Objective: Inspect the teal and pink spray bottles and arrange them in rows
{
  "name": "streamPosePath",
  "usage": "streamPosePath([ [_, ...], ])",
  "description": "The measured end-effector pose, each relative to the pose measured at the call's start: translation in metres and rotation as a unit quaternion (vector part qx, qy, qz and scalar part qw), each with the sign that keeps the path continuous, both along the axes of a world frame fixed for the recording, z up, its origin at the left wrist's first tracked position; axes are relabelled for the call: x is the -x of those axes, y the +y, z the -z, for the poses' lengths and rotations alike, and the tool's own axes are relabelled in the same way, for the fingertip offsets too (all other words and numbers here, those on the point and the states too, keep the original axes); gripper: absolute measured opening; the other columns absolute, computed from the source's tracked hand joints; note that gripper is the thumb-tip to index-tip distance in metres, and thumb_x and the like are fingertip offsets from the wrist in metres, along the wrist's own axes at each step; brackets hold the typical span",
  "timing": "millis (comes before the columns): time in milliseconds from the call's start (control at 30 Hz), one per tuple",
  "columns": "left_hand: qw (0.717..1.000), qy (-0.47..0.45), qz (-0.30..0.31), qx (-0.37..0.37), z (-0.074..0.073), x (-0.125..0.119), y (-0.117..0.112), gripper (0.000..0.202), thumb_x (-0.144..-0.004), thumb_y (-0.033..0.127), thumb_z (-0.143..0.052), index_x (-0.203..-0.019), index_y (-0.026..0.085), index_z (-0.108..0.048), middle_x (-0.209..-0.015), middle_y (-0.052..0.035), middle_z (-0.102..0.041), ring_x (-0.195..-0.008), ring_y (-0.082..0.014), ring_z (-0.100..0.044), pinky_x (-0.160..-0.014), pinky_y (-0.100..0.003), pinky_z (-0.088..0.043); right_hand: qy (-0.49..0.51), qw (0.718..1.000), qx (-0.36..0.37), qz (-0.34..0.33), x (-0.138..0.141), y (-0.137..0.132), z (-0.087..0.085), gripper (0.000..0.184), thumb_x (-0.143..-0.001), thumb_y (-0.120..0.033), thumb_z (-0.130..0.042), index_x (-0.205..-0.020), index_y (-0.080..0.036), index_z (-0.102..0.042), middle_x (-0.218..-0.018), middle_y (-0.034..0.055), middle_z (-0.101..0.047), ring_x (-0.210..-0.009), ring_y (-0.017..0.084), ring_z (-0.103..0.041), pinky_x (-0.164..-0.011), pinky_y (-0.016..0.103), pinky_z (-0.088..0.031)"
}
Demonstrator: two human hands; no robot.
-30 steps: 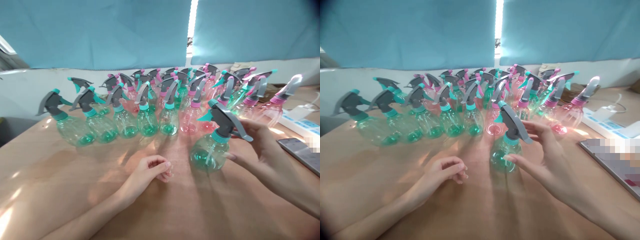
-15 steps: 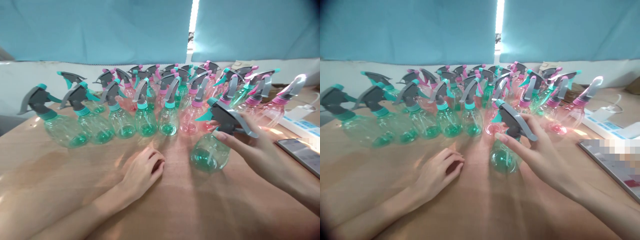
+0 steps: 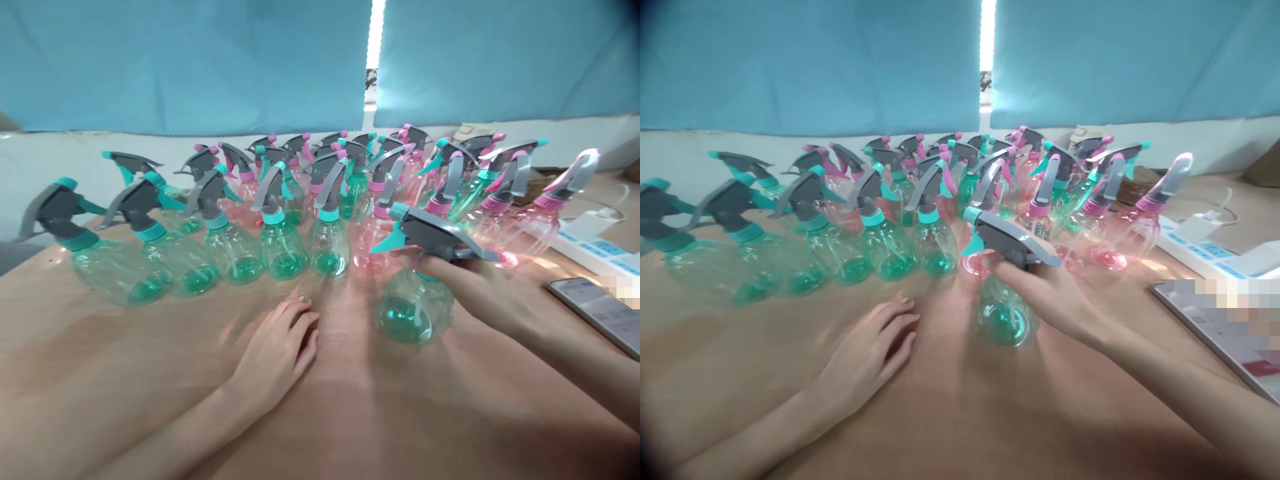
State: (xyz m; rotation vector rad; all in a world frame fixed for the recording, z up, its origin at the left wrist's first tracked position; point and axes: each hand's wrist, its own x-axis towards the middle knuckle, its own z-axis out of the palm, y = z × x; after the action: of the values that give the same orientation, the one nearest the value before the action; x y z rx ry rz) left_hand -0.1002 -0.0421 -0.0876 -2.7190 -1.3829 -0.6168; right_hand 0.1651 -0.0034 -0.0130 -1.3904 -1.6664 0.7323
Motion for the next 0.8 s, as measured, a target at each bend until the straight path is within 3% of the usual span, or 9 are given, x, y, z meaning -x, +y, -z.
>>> streamPosePath([
  [233,1.0,0.003,0.015,0.007,0.0,-0.008,-0.004,0.023,-0.096,0.016,-0.042,-0.108,0.015,-0.061,-0.115,-0.0121,-0.063,-0.113,-0.0276,-0.058,-0.095,-0.045,-0.051,0.041,0.994,0.018,-0.099,-0.003,0.005,-0.003,0.006,-0.075,-0.03,-0.058,-0.073,-0.026,-0.062,-0.07,0.0014,-0.06,-0.076,0.025,-0.06,-0.059,0.034,-0.047],
  [467,0.999,-0.004,0.029,0.03,0.002,-0.023,0.001,0.025,-0.094,0.014,-0.043,-0.114,0.016,-0.058,-0.122,-0.0116,-0.06,-0.118,-0.0267,-0.055,-0.097,-0.044,-0.05,0.032,0.975,0.037,-0.215,-0.01,0.013,-0.007,0.032,-0.075,-0.022,-0.061,-0.105,-0.03,-0.067,-0.08,-0.001,-0.066,-0.069,0.018,-0.061,-0.056,0.027,-0.049],
  [600,0.997,-0.012,0.054,0.053,0.002,-0.039,0.007,0.027,-0.092,0.012,-0.045,-0.116,0.016,-0.056,-0.122,-0.0118,-0.06,-0.118,-0.0267,-0.054,-0.097,-0.043,-0.05,0.043,0.957,0.066,-0.279,-0.017,0.013,-0.007,0.043,-0.076,-0.021,-0.063,-0.118,-0.031,-0.063,-0.09,0.0004,-0.07,-0.079,0.021,-0.065,-0.064,0.029,-0.053],
  [800,0.995,-0.012,0.077,0.069,0.004,-0.05,0.01,0.028,-0.092,0.012,-0.045,-0.117,0.016,-0.055,-0.124,-0.0117,-0.06,-0.119,-0.0265,-0.053,-0.101,-0.044,-0.047,0.014,0.948,0.081,-0.308,-0.016,0.008,-0.011,0.03,-0.077,-0.017,-0.059,-0.101,-0.031,-0.068,-0.073,-0.002,-0.065,-0.07,0.021,-0.064,-0.063,0.032,-0.054],
])
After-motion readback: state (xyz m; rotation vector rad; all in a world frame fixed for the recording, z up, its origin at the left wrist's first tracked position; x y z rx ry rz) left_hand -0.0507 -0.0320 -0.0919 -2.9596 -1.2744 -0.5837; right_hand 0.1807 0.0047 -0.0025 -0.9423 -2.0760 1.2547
